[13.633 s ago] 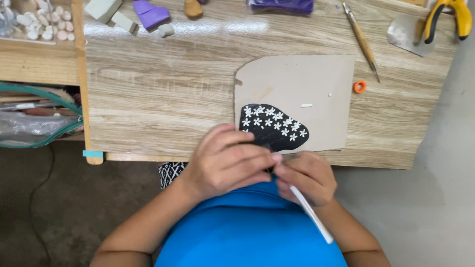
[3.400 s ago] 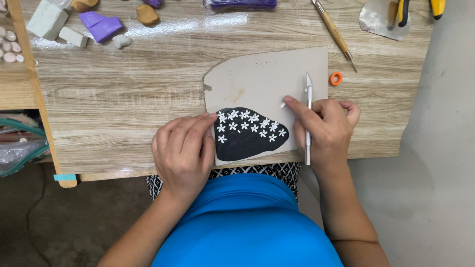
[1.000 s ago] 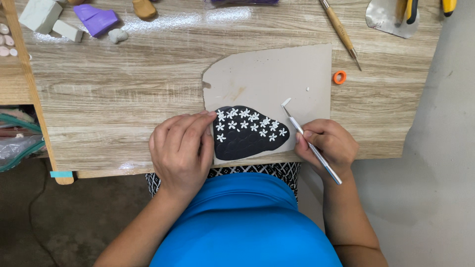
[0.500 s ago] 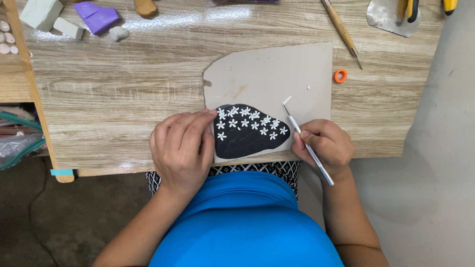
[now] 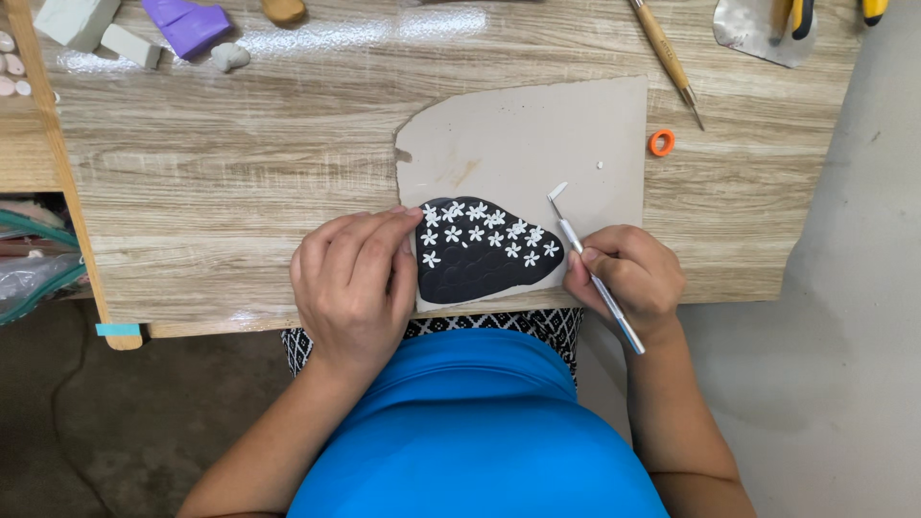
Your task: The person uses a small metal tool to press white flower-shaped clay pieces onto a black clay base on a work surface. They repeatedly pick up small white pieces and place them in a pattern across the black surface.
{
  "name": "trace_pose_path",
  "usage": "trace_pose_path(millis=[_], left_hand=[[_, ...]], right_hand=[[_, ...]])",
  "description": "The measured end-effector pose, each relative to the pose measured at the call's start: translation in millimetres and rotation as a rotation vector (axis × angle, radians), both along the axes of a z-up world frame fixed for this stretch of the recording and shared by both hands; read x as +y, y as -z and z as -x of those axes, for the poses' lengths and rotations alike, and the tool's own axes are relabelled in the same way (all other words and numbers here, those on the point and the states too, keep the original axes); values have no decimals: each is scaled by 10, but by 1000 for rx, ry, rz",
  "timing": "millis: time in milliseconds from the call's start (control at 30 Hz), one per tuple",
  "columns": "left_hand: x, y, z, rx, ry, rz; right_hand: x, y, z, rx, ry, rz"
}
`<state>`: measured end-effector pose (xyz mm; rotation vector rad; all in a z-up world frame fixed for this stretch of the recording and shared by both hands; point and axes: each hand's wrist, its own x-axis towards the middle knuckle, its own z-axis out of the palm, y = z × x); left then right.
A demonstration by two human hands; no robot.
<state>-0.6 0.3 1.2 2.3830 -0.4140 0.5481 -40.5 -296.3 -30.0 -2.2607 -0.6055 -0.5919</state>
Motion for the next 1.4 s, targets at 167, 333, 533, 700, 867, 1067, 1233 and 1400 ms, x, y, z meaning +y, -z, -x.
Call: trace_pose_path(millis=[167, 333, 533, 700, 867, 1067, 1233, 1400], left_hand=[[-1, 10, -3, -10, -5, -3], [19, 73, 23, -25, -8, -14], [29, 40, 16, -33, -5, -9], [42, 34, 29, -47, -17, -10], [70, -5, 27, -21, 5, 21], [78, 66, 45, -15, -10, 15], [84, 94, 45, -19, -16, 23], [88, 60, 41, -1, 5, 47]], right_hand=[[-17, 13, -3, 24, -13, 2], [-60, -15, 18, 123, 5, -212], [190, 1, 273, 202, -82, -478], [722, 13, 386, 131, -88, -239], [955, -24, 330, -26, -49, -105], [867, 153, 324, 122, -88, -43], [890, 70, 282, 610, -46, -81], [872, -33, 176, 1022, -1, -59]])
